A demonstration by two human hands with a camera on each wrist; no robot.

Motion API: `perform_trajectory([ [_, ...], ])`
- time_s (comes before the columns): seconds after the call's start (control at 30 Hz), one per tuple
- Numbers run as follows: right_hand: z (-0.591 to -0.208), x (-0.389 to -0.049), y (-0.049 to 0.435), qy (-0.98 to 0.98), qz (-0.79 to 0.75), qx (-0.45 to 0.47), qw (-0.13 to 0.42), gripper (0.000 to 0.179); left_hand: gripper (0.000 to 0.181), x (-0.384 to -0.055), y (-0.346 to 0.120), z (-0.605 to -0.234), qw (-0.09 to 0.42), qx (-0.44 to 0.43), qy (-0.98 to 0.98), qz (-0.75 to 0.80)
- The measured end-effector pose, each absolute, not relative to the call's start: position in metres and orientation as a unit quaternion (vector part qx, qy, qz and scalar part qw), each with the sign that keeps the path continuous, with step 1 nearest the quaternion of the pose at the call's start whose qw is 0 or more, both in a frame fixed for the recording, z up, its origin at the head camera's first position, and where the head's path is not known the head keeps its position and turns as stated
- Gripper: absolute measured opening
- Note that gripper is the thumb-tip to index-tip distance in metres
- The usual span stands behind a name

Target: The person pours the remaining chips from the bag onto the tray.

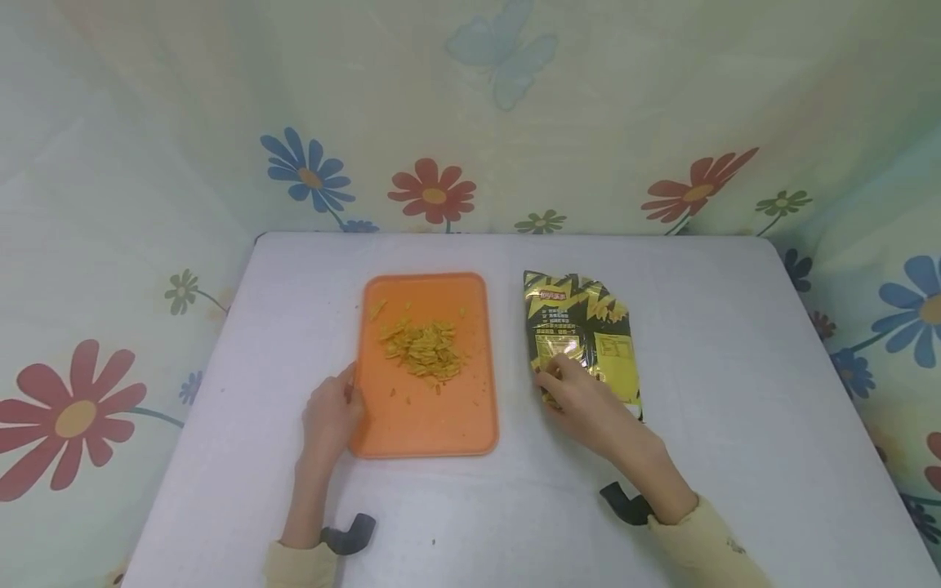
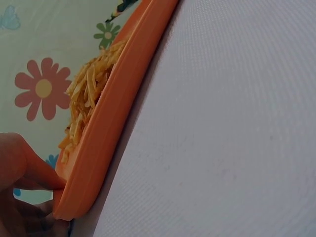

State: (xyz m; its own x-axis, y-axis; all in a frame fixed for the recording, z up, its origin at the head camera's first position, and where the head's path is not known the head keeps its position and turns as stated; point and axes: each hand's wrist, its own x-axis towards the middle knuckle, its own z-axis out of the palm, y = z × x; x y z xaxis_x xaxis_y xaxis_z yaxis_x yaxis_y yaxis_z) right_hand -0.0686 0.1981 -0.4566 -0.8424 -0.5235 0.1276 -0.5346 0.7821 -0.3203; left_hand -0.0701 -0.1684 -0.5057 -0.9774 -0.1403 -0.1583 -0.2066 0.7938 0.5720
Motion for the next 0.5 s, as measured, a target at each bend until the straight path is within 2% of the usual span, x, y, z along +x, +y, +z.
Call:
perform_trajectory([
  [0.5,-0.485,-0.075,0.181,-0.95,0.194,0.244,-0.008,0.024,0.051,-0.069,-0.174,-0.504,0.061,-0.094,0.945,0.309],
])
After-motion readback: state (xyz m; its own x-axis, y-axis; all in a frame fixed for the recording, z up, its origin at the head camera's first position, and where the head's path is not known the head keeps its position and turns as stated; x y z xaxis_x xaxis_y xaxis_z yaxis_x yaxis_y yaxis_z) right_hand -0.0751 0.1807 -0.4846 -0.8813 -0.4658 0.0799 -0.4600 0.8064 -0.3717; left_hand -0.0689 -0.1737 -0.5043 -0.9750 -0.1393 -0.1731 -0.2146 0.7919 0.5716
